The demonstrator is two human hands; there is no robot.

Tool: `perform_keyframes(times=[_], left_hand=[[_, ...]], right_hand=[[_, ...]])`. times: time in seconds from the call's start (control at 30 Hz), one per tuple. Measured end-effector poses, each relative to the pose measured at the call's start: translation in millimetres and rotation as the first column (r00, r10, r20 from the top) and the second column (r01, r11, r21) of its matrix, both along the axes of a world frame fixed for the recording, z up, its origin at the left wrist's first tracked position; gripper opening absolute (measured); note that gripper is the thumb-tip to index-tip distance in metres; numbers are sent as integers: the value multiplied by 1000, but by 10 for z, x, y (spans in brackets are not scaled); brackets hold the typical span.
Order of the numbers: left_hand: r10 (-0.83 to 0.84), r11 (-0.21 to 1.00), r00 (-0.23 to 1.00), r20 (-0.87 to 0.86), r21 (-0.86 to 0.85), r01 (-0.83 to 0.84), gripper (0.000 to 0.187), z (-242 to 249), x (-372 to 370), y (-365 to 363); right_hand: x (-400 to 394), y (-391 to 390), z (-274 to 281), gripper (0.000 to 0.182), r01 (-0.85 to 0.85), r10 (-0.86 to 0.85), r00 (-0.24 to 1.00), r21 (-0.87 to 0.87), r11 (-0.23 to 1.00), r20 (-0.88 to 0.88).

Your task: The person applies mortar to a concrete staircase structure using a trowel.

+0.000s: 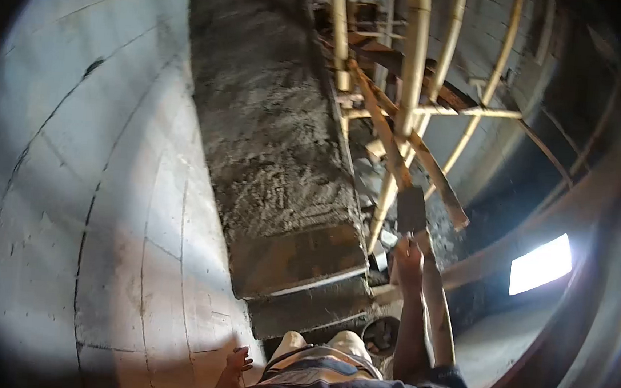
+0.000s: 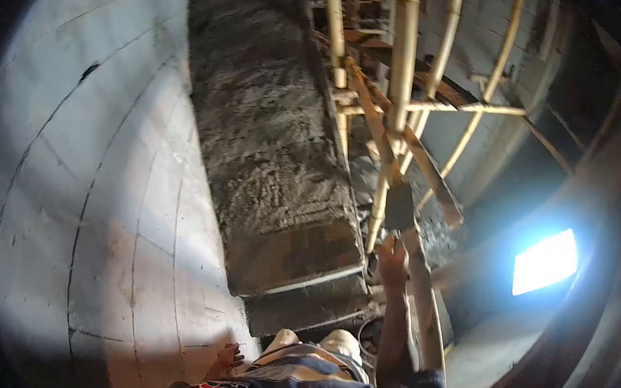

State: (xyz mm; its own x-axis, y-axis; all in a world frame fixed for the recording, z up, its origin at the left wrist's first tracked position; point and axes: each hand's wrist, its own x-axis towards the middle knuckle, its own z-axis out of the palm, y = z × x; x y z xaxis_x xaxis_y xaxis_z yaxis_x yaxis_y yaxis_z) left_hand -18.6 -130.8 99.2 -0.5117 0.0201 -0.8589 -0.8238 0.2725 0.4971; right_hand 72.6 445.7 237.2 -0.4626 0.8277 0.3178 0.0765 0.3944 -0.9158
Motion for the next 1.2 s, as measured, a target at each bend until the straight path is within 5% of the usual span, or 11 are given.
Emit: perform_keyframes(times=[0.03, 0.07, 0.13, 0.2, 0.3, 0.4, 0.57, 0.6, 0.9, 0.97, 1.2], left_hand=[[-34, 999, 999, 11, -8, 34, 29, 25, 1, 7], [-26, 1000, 1000, 3, -14, 26, 28, 53, 8, 8], [-34, 999, 999, -5, -17, 34, 28, 72, -24, 21], [-36, 999, 999, 26, 7, 35, 27, -10, -42, -59], [12, 1000, 1000, -3, -6, -13, 26, 60, 2, -57], [39, 999, 999, -23, 21, -38, 25, 166, 56, -117], [94, 995, 995, 38, 25, -95, 23, 116, 244, -210], [69, 993, 996, 58, 87, -74, 22, 57, 266, -258], [113, 990, 994, -11, -87, -113, 21, 204, 306, -89], [83, 994, 997, 0, -64, -83, 22, 232, 195, -98], [40, 999, 999, 6, 29, -40, 16, 177, -53, -105]], right_hand=[[-64, 191, 155, 30, 32, -17, 989, -103, 994, 144], [-232, 391, 39, 23, -20, -9, 994, -251, 968, -112], [-394, 570, 555, 21, 25, -49, 988, -158, 987, -145], [-525, 916, 851, 23, 50, -81, 995, -423, 905, -56], [-718, 1203, 1295, 26, 170, -197, 980, -438, 883, -18], [-900, 1464, 1239, 29, 87, -196, 961, -465, 881, -192], [-953, 1578, 934, 25, 185, -193, 981, -244, 952, -11], [-815, 1000, 1532, 26, 54, -116, 986, -423, 905, -122], [-844, 1107, 745, 25, 18, -96, 976, -363, 932, -198], [-794, 1031, 792, 25, 116, -153, 985, -356, 927, -79], [-536, 631, 1038, 21, 44, -133, 971, -398, 916, -198]])
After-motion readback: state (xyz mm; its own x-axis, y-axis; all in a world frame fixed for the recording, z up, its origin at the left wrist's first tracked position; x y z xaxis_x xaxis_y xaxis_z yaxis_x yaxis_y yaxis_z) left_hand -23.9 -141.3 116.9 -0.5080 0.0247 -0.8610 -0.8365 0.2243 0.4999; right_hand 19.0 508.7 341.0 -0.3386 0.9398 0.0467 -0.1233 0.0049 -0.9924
